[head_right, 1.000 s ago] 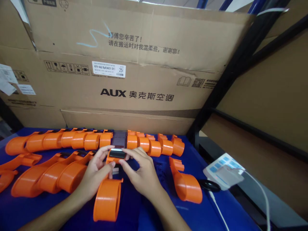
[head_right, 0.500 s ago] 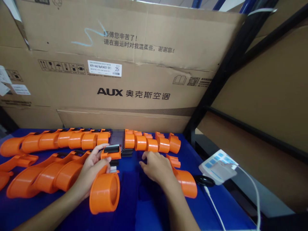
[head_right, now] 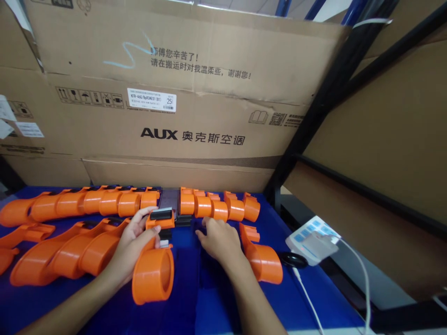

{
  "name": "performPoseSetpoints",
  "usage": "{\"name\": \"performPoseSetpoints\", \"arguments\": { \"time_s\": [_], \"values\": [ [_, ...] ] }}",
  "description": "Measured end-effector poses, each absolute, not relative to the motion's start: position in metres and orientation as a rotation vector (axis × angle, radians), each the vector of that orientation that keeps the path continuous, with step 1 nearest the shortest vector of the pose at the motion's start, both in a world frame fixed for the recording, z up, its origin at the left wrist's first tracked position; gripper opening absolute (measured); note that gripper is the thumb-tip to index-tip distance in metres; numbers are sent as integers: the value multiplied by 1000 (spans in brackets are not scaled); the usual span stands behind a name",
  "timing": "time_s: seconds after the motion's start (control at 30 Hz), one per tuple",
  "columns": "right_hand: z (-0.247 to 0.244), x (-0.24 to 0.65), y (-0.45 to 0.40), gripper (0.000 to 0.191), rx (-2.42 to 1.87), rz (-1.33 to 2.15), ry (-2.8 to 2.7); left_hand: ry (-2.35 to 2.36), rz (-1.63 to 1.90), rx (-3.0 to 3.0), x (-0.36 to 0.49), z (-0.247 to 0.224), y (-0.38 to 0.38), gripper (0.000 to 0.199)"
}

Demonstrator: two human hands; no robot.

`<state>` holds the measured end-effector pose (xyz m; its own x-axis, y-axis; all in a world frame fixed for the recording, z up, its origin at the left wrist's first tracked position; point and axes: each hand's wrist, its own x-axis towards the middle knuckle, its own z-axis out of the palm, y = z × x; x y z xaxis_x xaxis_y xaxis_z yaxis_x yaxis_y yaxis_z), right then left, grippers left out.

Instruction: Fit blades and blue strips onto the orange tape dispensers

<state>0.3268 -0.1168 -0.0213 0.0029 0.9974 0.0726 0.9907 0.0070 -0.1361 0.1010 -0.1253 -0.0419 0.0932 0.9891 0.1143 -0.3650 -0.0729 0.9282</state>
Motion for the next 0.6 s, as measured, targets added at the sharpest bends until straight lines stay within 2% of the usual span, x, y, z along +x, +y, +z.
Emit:
{"name": "performPoseSetpoints", "arguments": {
  "time_s": [0.23,0.43,0.6],
  "values": [
    [-24,321,-115,17,-2117,101,-2117,780,1350,1066,102,-46,-124,47],
    [-19,317,-118,21,-2023,126,-2094,811,1347,1089,103,-46,-123,50],
    [-13,315,-118,14,-1580,299,-1932,827,1358,1092,102,-48,-120,49]
  ]
}}
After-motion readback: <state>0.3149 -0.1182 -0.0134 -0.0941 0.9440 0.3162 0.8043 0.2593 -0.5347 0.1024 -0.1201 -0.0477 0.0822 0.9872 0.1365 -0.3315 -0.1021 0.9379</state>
